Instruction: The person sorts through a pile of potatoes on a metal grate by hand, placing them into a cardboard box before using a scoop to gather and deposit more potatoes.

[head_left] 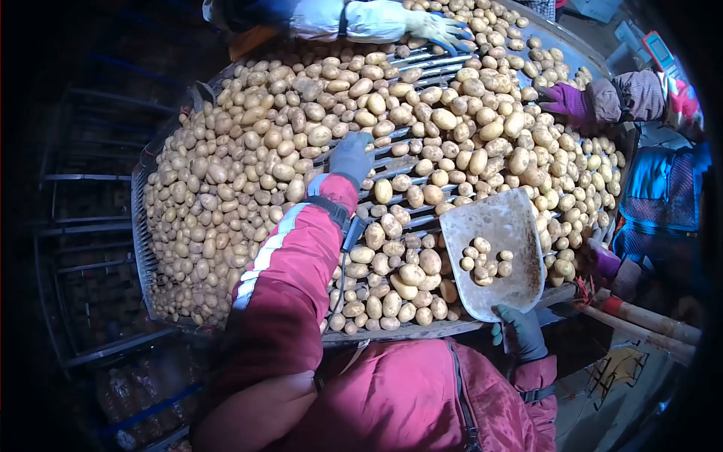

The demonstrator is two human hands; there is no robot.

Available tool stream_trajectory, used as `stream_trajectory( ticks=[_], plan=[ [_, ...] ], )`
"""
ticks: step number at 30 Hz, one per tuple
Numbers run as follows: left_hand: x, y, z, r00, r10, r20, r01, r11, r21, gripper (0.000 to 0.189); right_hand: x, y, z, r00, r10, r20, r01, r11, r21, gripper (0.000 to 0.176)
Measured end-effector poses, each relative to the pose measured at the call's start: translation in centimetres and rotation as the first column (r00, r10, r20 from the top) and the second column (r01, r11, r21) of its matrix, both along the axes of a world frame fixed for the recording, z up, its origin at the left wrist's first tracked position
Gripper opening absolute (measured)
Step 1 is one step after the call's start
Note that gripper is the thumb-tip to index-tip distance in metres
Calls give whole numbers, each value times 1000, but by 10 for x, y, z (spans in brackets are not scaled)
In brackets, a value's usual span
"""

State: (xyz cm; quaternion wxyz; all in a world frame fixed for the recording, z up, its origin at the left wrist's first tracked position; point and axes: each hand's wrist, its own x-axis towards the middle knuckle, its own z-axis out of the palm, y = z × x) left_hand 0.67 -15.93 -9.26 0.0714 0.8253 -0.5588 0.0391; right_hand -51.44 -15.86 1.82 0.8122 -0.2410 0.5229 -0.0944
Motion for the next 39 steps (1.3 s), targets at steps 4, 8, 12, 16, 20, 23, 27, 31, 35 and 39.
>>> stream_trajectory(
  ticks=[4,8,12,16,20,23,27,31,35,39],
  plan=[
    [-18,-7,33,965,139,-222,-130,990,53,26,1,-1,0,1000,-18,-15,18,999,27,37],
    [-13,-19,-21,992,86,89,-96,989,111,36,3,1,-3,1000,-4,-8,4,1000,-1,37],
    [-11,-33,-24,977,179,-119,-163,978,129,38,3,4,0,999,-35,2,35,999,-10,37],
    [-16,-22,-4,799,19,-601,-157,971,-179,35,7,2,5,1000,-15,-22,14,999,-51,35],
    [-114,-7,95,-10,-260,-966,-82,963,-258,36,17,-3,18,995,89,-55,-94,991,-92,32],
    [-105,19,94,214,-227,-950,-229,934,-275,44,15,-3,4,988,148,-50,-151,987,-63,30],
    [-43,40,69,726,-112,-679,-1,987,-163,38,18,-1,-3,992,120,-48,-119,993,22,29],
    [-21,61,53,982,-91,-165,105,992,76,33,13,-1,-16,986,138,-91,-136,990,32,28],
    [-65,54,25,916,-262,-303,254,965,-68,37,13,-5,-12,976,190,-105,-185,981,52,28],
    [-85,72,56,843,-267,-466,244,963,-110,44,10,-2,-18,979,179,-102,-175,983,47,28]
  ],
)
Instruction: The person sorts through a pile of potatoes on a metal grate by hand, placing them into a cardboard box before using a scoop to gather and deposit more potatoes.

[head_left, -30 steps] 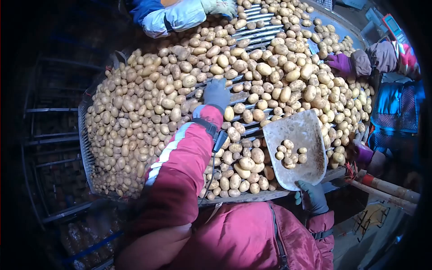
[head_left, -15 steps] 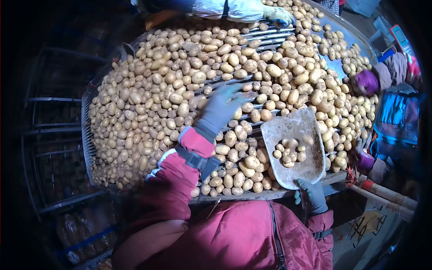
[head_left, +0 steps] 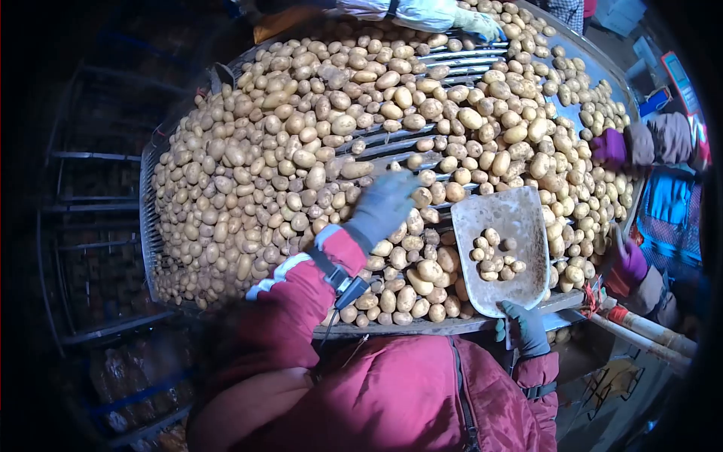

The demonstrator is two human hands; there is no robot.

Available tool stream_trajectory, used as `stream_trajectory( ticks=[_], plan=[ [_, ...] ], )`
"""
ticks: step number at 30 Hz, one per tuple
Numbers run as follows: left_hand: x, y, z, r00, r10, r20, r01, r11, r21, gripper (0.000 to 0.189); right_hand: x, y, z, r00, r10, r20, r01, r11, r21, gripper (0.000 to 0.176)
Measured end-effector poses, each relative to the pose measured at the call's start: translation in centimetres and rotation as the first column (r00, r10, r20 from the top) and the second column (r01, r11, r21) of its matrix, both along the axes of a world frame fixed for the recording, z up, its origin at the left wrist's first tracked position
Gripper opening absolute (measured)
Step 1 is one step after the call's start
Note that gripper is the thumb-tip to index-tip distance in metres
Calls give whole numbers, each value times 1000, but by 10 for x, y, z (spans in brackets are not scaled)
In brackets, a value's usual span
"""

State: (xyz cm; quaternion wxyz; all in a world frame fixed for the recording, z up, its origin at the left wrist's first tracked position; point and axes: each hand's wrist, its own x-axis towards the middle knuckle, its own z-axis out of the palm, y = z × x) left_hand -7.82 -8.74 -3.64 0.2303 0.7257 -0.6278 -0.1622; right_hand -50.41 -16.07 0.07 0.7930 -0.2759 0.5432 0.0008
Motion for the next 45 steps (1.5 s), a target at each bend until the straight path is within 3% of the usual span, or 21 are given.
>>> stream_trajectory(
  ticks=[2,7,10,11,14,16,18,22,24,25,26,28,30,31,33,35,37,39,41,44,45],
  plan=[
    [35,14,-22,854,166,493,-202,979,21,48,-1,1,1,1000,11,-15,-11,1000,16,28],
    [60,16,23,807,347,478,-437,895,87,44,4,6,4,999,-37,20,35,997,76,28],
    [37,14,0,820,214,530,-373,903,213,38,3,5,5,998,-56,17,54,995,80,27],
    [34,15,-3,884,238,402,-290,954,73,33,3,5,4,998,-64,10,63,995,76,27],
    [29,-12,-4,909,347,231,-356,935,-7,33,3,5,4,997,-47,57,44,998,53,27],
    [32,-44,-23,925,359,-121,-364,931,-14,39,7,5,7,997,-65,34,64,997,44,28],
    [9,-71,2,911,401,97,-413,887,206,41,4,6,6,997,-64,49,62,998,33,28],
    [43,-78,-101,941,240,238,-258,965,50,41,8,9,9,993,-105,52,104,994,28,29],
    [69,-68,-103,961,236,-146,-210,962,172,37,6,12,7,989,-126,73,126,992,11,29],
    [68,-58,-64,881,200,-429,-161,979,126,29,7,13,8,988,-145,55,144,990,8,28],
    [63,-49,-41,788,203,-581,-235,972,21,26,8,14,8,987,-158,38,158,987,8,27],
    [62,-25,-17,583,291,-759,-299,945,133,27,4,12,4,987,-148,60,146,989,26,29],
    [52,-9,10,479,340,-809,-344,921,183,26,2,11,-2,987,-129,94,125,991,47,30],
    [47,-2,19,488,351,-799,-350,918,189,26,4,10,-1,986,-133,97,130,991,36,30],
    [41,5,26,624,353,-697,-329,928,175,26,7,9,1,988,-124,94,123,992,15,29],
    [34,4,27,860,280,-427,-253,960,120,26,9,13,1,989,-114,93,117,993,-29,27],
    [25,-1,26,990,129,-55,-125,990,67,26,11,20,2,987,-129,99,133,991,-34,25],
    [12,-11,16,981,15,194,-34,995,97,26,11,31,6,983,-161,91,166,985,-43,24],
    [-8,-16,-2,941,-4,339,-102,950,295,27,15,47,18,975,-217,40,220,973,-65,24],
    [1,-24,-24,967,25,252,-81,973,216,25,15,73,27,962,-268,54,271,961,-61,23],
    [17,-15,-59,916,-77,393,-7,978,207,25,17,84,30,951,-308,37,309,950,-50,21]
  ],
)
